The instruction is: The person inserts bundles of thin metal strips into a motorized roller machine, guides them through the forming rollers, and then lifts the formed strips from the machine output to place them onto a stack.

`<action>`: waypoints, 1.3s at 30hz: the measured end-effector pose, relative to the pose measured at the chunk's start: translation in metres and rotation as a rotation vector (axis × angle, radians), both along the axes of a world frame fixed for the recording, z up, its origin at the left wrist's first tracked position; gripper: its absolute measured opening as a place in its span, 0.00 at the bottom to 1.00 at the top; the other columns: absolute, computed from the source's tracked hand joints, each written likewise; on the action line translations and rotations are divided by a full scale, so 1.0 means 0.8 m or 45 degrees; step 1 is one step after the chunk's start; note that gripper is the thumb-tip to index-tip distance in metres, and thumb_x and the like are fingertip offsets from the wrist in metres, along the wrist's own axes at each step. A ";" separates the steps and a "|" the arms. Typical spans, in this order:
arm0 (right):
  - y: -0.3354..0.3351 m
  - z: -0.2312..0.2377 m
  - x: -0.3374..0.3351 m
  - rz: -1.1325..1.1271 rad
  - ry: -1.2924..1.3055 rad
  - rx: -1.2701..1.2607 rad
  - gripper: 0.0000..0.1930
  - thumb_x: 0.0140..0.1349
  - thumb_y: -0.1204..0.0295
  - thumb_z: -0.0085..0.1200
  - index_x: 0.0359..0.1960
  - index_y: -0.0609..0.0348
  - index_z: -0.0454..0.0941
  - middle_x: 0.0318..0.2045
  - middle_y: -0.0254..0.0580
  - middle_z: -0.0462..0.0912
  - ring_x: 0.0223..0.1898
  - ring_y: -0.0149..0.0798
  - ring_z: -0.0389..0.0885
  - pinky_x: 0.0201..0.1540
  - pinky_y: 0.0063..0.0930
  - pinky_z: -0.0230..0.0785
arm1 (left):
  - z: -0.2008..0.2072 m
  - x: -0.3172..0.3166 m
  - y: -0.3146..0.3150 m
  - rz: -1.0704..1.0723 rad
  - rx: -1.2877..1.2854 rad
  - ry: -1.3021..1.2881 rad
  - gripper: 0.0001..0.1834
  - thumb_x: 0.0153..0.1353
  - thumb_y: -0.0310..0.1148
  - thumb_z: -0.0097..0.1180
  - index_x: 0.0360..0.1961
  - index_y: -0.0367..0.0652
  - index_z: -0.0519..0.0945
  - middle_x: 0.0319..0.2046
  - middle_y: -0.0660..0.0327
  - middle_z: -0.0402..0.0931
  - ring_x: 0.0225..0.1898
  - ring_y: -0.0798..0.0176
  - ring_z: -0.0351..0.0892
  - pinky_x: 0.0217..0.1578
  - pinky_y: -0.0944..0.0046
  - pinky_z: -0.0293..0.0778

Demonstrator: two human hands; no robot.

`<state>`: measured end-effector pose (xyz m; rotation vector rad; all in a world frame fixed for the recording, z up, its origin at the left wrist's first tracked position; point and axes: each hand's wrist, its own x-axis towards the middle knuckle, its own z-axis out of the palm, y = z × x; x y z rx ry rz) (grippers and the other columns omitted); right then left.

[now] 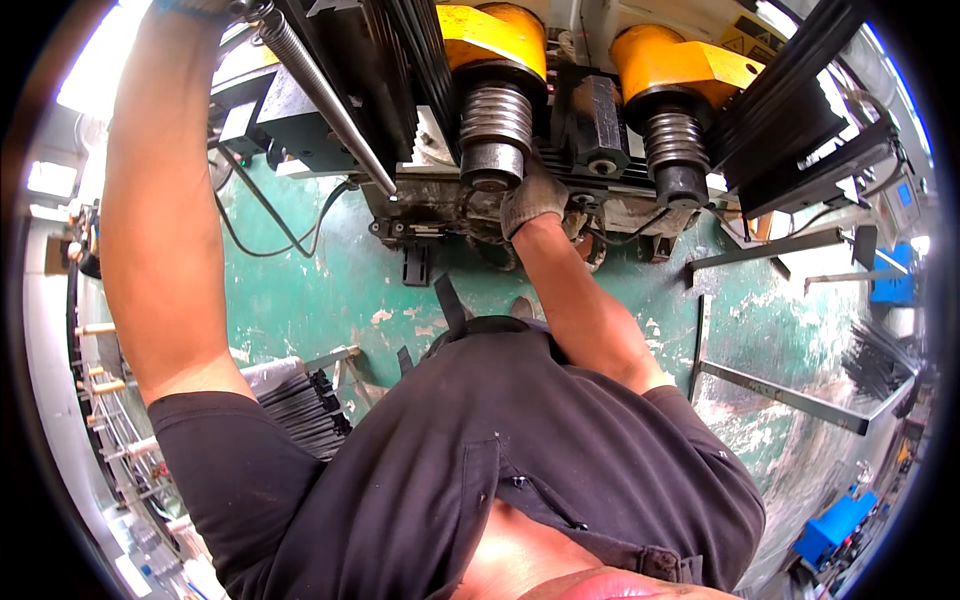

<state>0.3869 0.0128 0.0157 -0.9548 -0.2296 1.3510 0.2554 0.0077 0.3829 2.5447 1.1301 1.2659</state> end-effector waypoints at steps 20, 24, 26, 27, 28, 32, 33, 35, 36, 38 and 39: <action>-0.188 -0.044 0.060 0.354 -1.006 0.449 0.19 0.72 0.67 0.58 0.63 0.54 0.76 0.57 0.42 0.83 0.54 0.41 0.85 0.57 0.29 0.79 | -0.055 -0.166 -0.313 0.819 0.359 -0.159 0.07 0.67 0.32 0.60 0.40 0.40 0.82 0.32 0.65 0.83 0.37 0.68 0.84 0.42 0.62 0.77; -0.230 0.010 -0.036 0.338 -0.497 0.506 0.14 0.74 0.65 0.58 0.50 0.67 0.79 0.43 0.47 0.85 0.44 0.43 0.86 0.50 0.35 0.81 | -0.065 -0.191 -0.445 0.991 0.378 -0.288 0.06 0.66 0.32 0.59 0.40 0.42 0.81 0.32 0.67 0.82 0.37 0.69 0.83 0.41 0.61 0.76; -0.263 0.054 -0.085 0.675 -0.630 0.457 0.15 0.76 0.65 0.56 0.46 0.70 0.80 0.41 0.48 0.85 0.43 0.43 0.85 0.48 0.38 0.81 | -0.066 -0.190 -0.523 1.109 0.386 -0.407 0.05 0.66 0.32 0.59 0.40 0.43 0.80 0.32 0.68 0.82 0.37 0.70 0.83 0.41 0.61 0.76; -0.260 0.043 -0.109 0.700 -0.590 0.431 0.16 0.76 0.65 0.56 0.46 0.72 0.80 0.42 0.49 0.85 0.43 0.44 0.85 0.48 0.39 0.81 | -0.069 -0.187 -0.557 1.061 0.339 -0.605 0.05 0.66 0.32 0.59 0.40 0.44 0.80 0.32 0.68 0.82 0.37 0.70 0.83 0.41 0.61 0.76; -0.265 0.035 -0.144 0.764 -0.542 0.408 0.16 0.76 0.66 0.56 0.47 0.73 0.80 0.42 0.50 0.85 0.43 0.45 0.85 0.47 0.39 0.81 | -0.075 -0.175 -0.601 0.925 0.306 -0.950 0.08 0.65 0.31 0.64 0.41 0.42 0.79 0.32 0.65 0.82 0.37 0.67 0.84 0.40 0.57 0.79; -0.305 0.030 -0.262 1.271 0.026 0.694 0.16 0.74 0.70 0.58 0.52 0.75 0.78 0.44 0.53 0.85 0.43 0.46 0.86 0.49 0.39 0.84 | -0.099 -0.134 -0.716 0.947 0.600 -1.247 0.08 0.68 0.25 0.63 0.44 0.38 0.77 0.33 0.56 0.82 0.35 0.60 0.85 0.39 0.55 0.84; -0.316 0.039 -0.288 1.323 0.008 0.749 0.16 0.74 0.69 0.59 0.53 0.74 0.78 0.43 0.52 0.85 0.43 0.45 0.85 0.48 0.39 0.83 | -0.105 -0.123 -0.739 1.072 0.678 -1.227 0.08 0.69 0.27 0.62 0.46 0.38 0.77 0.33 0.55 0.84 0.35 0.60 0.86 0.38 0.57 0.84; -0.348 0.054 -0.347 1.431 -0.009 0.857 0.18 0.74 0.68 0.59 0.55 0.71 0.77 0.42 0.50 0.85 0.41 0.42 0.85 0.46 0.40 0.82 | -0.106 -0.089 -0.779 1.379 0.844 -1.178 0.10 0.71 0.31 0.61 0.47 0.39 0.76 0.33 0.53 0.85 0.35 0.59 0.87 0.38 0.58 0.85; -0.370 0.074 -0.374 1.526 0.049 0.966 0.18 0.74 0.67 0.59 0.55 0.71 0.77 0.41 0.49 0.85 0.40 0.41 0.85 0.46 0.39 0.81 | -0.110 -0.078 -0.793 1.370 0.982 -1.159 0.08 0.72 0.30 0.59 0.47 0.38 0.76 0.33 0.52 0.85 0.35 0.57 0.88 0.39 0.57 0.85; -0.416 0.121 -0.411 1.757 -0.030 1.026 0.18 0.74 0.68 0.59 0.56 0.72 0.77 0.39 0.46 0.84 0.39 0.39 0.84 0.46 0.36 0.80 | -0.109 -0.035 -0.817 1.588 1.145 -1.154 0.08 0.72 0.30 0.58 0.46 0.39 0.77 0.33 0.51 0.85 0.36 0.54 0.88 0.39 0.54 0.86; -0.443 0.142 -0.432 1.841 -0.009 1.033 0.17 0.74 0.68 0.59 0.55 0.71 0.77 0.37 0.45 0.84 0.39 0.37 0.83 0.44 0.33 0.79 | -0.118 -0.020 -0.832 1.715 1.240 -1.091 0.09 0.71 0.31 0.58 0.47 0.40 0.76 0.33 0.50 0.85 0.36 0.52 0.88 0.39 0.53 0.86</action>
